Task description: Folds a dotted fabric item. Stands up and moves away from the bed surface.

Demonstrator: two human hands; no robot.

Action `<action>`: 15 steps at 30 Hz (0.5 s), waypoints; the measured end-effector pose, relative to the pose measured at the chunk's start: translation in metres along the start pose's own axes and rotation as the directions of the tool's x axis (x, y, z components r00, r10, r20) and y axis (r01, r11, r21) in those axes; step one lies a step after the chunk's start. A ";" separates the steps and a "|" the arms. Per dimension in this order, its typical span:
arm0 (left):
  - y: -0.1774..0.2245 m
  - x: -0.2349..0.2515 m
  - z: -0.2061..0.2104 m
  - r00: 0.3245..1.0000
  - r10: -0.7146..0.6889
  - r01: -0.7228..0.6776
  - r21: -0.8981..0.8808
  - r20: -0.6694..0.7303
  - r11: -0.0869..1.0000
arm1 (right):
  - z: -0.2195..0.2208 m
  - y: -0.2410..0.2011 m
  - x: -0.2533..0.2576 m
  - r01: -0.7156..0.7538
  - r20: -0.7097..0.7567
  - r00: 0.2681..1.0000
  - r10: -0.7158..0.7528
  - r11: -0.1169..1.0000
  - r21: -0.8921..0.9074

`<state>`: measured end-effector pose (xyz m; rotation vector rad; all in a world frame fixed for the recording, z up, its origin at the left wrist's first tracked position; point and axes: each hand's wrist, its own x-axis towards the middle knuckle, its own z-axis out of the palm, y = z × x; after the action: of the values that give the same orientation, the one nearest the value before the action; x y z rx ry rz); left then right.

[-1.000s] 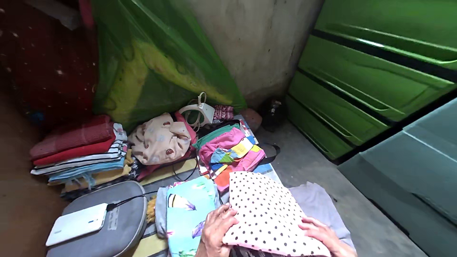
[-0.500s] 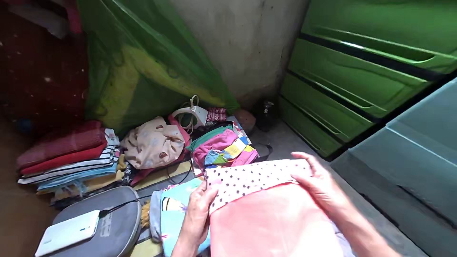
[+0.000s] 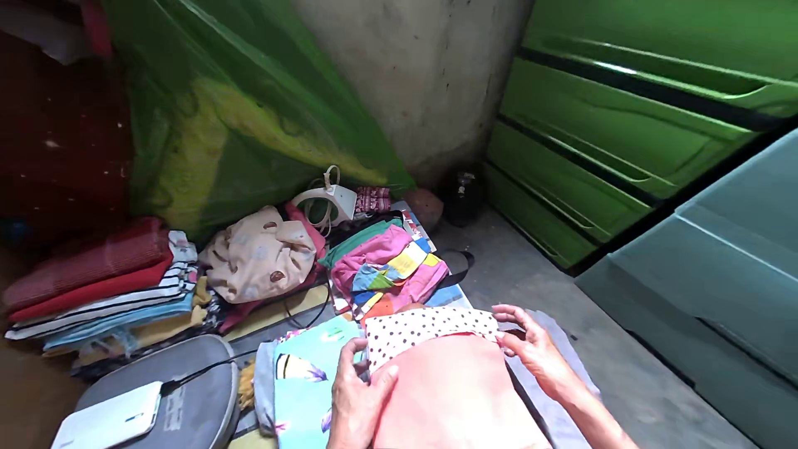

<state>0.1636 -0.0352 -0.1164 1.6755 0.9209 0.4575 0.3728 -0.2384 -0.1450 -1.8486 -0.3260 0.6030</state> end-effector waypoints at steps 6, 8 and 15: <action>-0.012 0.002 0.002 0.961 0.272 -0.274 0.291 0.047 0.917 | 0.016 0.011 -0.011 0.159 -0.016 0.986 -0.167 0.962 -0.224; -0.016 0.005 0.003 0.935 0.353 -0.346 0.330 0.039 0.878 | 0.017 0.008 -0.012 0.120 -0.013 0.992 -0.127 0.967 -0.223; -0.022 0.003 -0.003 0.848 0.524 -0.474 0.330 -0.079 0.816 | 0.014 0.027 -0.026 0.385 -0.065 0.898 -0.436 0.847 -0.366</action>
<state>0.1555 -0.0295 -0.1367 2.1987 0.6749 0.8603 0.3413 -0.2496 -0.1671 -2.0569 -0.7488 0.1111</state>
